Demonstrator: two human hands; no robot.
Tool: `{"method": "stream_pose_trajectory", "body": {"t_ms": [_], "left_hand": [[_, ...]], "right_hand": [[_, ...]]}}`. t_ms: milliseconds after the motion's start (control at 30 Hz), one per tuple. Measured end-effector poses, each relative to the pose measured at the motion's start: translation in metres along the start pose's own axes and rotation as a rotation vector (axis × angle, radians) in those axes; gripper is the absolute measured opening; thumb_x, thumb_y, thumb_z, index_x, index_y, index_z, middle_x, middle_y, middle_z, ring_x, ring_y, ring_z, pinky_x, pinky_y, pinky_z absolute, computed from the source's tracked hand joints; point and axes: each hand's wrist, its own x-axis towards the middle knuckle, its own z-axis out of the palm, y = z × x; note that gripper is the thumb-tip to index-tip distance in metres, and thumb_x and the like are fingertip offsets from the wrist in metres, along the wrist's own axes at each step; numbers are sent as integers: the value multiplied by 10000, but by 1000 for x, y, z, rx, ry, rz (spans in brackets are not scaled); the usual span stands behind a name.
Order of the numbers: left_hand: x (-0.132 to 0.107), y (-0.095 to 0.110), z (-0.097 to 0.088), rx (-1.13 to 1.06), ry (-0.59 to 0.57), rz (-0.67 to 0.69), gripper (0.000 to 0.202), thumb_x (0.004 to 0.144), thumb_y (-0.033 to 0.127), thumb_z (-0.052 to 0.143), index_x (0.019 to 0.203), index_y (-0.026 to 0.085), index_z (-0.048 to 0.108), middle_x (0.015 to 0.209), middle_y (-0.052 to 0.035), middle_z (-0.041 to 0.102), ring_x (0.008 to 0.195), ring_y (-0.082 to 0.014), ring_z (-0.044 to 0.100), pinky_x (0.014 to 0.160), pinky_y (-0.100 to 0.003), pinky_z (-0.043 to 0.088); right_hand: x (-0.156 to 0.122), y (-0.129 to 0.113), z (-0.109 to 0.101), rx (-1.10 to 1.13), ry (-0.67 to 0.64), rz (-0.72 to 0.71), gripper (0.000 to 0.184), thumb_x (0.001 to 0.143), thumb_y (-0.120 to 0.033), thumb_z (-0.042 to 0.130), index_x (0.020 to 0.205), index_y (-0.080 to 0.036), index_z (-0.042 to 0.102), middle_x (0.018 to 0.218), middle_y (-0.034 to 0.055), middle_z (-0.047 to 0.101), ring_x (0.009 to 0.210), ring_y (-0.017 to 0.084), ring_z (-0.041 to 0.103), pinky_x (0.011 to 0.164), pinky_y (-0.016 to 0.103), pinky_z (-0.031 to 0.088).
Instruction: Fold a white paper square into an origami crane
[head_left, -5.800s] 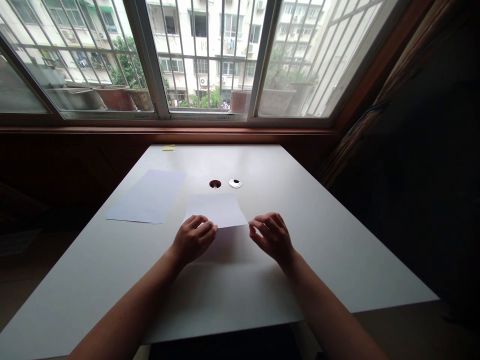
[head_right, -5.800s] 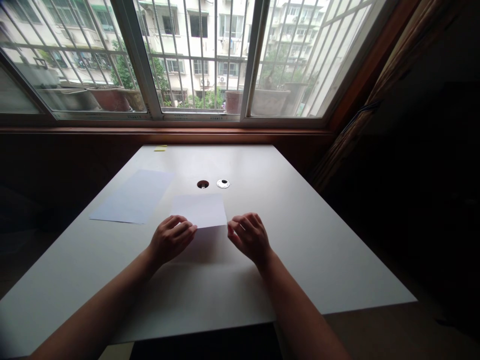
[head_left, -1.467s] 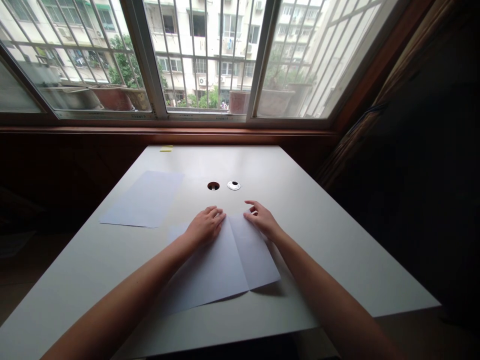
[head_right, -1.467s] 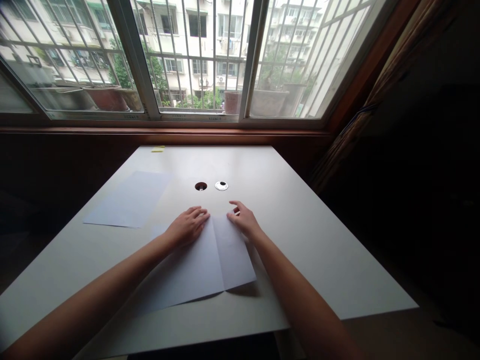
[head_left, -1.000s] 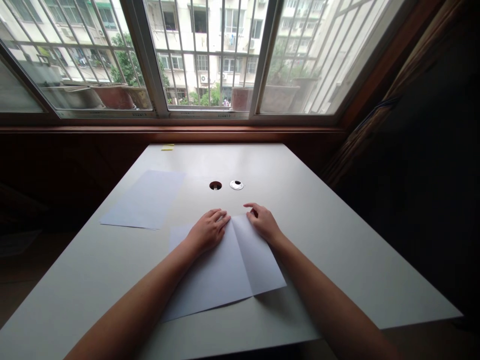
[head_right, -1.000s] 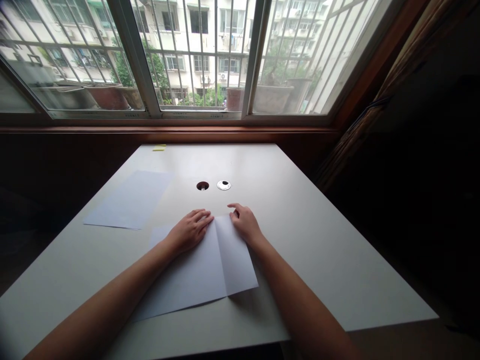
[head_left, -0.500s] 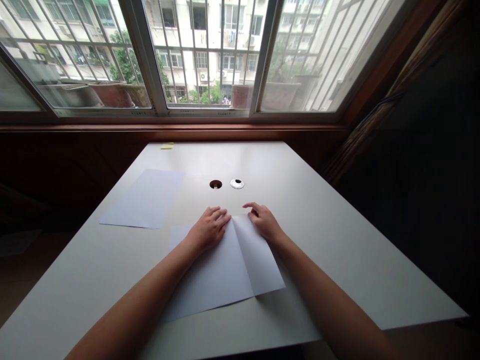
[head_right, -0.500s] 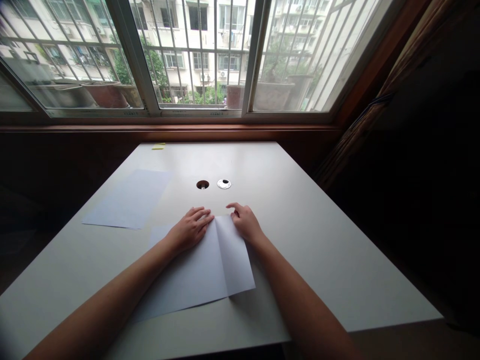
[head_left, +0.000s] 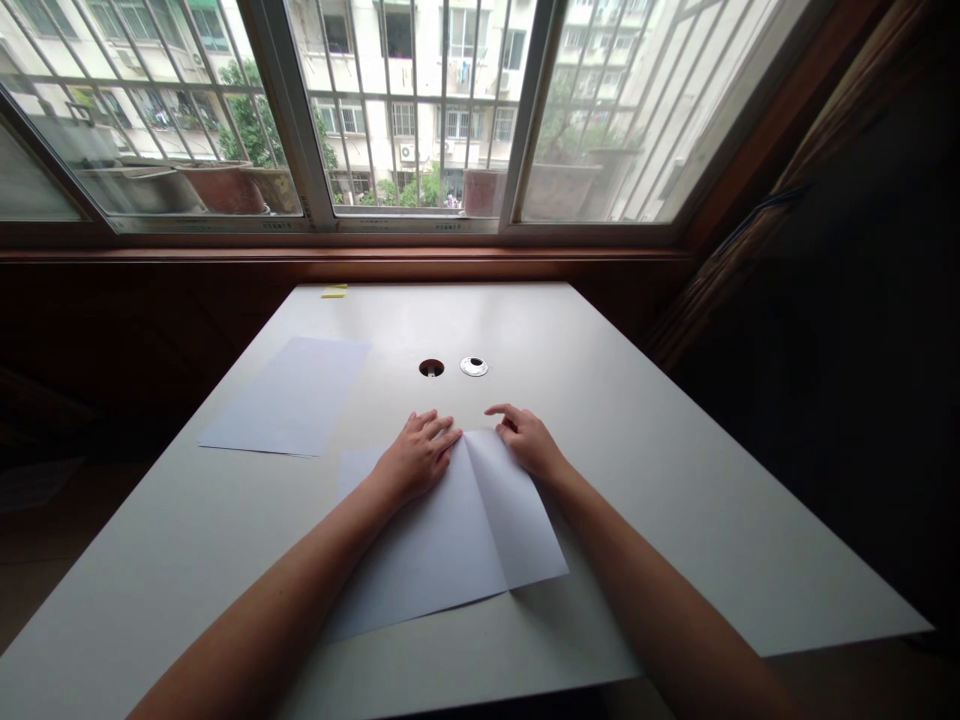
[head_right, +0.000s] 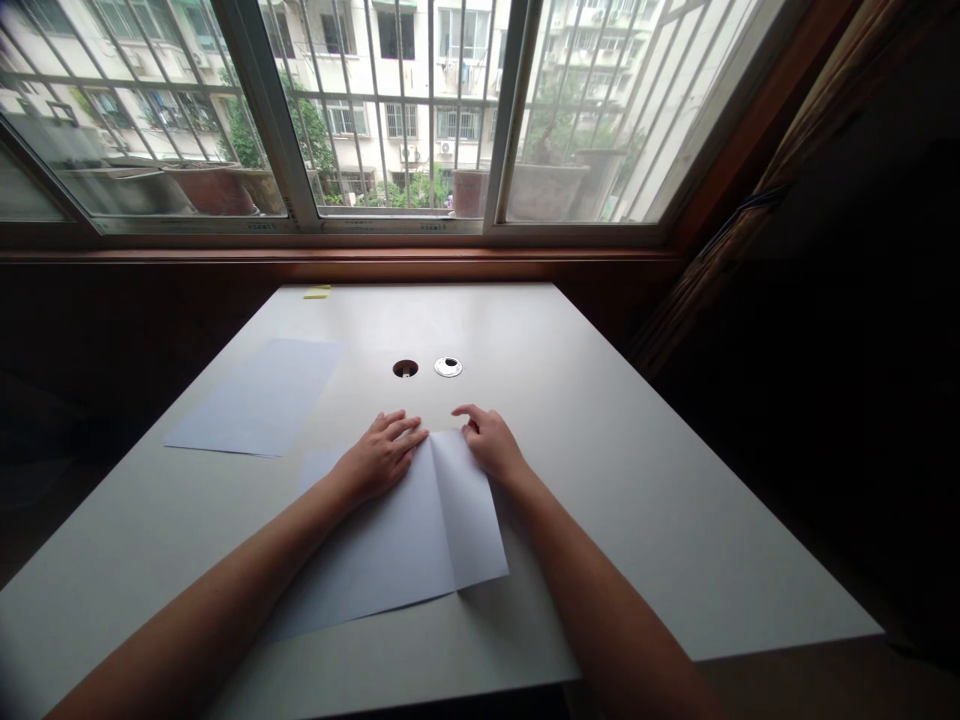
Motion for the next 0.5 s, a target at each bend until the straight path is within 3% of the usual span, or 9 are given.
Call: {"method": "stream_pose_trajectory", "body": {"t_ms": [500], "left_hand": [[-1, 1, 1, 31, 11, 6, 407, 989, 243, 453, 1379, 242, 569, 1414, -87, 550, 1346, -332, 425, 1150, -600, 321]], "right_hand": [[-1, 1, -2, -24, 1, -15, 376, 801, -176, 498, 1128, -238, 674, 744, -9, 599, 750, 168, 559, 764, 279, 422]]}}
